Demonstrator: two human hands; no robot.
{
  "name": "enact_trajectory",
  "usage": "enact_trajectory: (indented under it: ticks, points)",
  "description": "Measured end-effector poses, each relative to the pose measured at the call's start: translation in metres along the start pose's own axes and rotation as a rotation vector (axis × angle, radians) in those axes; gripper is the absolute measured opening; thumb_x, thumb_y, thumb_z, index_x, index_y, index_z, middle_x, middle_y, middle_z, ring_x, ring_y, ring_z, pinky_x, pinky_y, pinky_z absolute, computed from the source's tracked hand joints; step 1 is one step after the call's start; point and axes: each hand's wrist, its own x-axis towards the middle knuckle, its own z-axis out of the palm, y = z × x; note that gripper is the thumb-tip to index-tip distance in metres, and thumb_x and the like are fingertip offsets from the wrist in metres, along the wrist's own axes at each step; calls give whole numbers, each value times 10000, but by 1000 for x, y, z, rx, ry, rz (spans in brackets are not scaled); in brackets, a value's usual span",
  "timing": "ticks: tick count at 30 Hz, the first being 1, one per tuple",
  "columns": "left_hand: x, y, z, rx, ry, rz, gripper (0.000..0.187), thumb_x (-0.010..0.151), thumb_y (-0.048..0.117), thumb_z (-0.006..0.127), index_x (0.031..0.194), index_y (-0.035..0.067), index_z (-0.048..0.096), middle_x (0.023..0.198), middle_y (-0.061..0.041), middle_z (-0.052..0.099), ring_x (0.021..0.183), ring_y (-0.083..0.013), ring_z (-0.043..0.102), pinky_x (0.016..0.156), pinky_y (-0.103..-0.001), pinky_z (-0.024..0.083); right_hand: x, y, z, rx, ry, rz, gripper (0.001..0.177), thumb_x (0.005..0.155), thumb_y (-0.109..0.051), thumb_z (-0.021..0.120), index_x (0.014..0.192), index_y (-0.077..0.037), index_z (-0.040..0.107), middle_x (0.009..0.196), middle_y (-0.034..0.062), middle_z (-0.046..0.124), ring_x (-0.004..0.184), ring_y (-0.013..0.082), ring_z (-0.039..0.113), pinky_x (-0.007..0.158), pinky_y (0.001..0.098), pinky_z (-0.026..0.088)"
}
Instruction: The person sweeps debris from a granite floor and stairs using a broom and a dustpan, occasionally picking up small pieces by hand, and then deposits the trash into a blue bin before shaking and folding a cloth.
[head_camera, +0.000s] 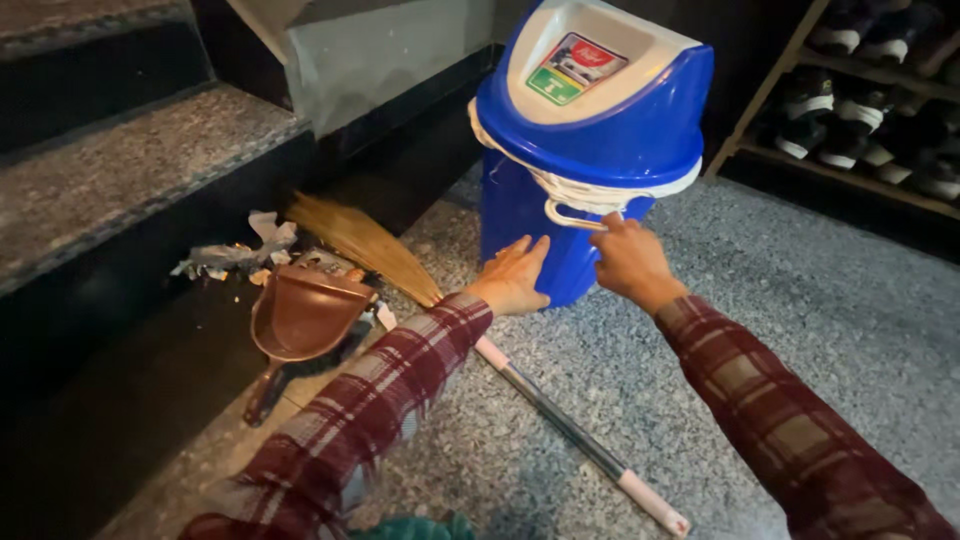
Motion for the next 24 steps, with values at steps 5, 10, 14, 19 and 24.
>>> enact_trajectory:
  ticks: [5, 10, 14, 19, 24]
  points:
    - [-1, 11, 4, 88, -23, -79, 1106, 748, 373, 829, 1615, 145, 182, 1645, -247, 229, 1483, -458, 300, 1189, -474, 319, -4, 6, 16, 27, 43, -119, 254, 722, -119, 719, 974, -86, 725, 1190, 181, 629, 967, 391, 670, 807, 515, 564]
    - [-6, 4, 19, 27, 17, -165, 1093, 745, 375, 831, 1604, 118, 207, 1630, -253, 256, 1476, -424, 331, 1183, -446, 329, -5, 1, 35, 195, 255, -185, 292, 722, -116, 715, 1005, -47, 702, 1271, 247, 592, 907, 402, 674, 734, 489, 570]
    - [-27, -10, 40, 137, 88, -226, 1041, 723, 292, 816, 1590, 103, 272, 1591, -272, 340, 1430, -433, 410, 1158, -446, 376, -20, -15, 62, 425, 384, -136, 176, 889, -95, 674, 1060, -63, 699, 1166, 171, 627, 868, 360, 674, 721, 481, 557]
    - [-76, -16, 41, 60, 28, -497, 930, 775, 259, 718, 1610, 165, 321, 1464, -241, 511, 1299, -427, 562, 1045, -483, 498, -26, -52, 122, 544, 200, -279, 256, 833, -109, 685, 1086, -95, 717, 1029, 151, 649, 921, 375, 677, 764, 491, 555]
    - [-128, -51, 50, 135, 156, -414, 866, 710, 243, 805, 1479, 104, 432, 1413, -260, 495, 1273, -454, 519, 1007, -503, 464, -25, -86, 186, 535, -156, -263, 442, 739, -250, 765, 1164, -131, 735, 1077, 219, 673, 985, 410, 672, 846, 502, 550]
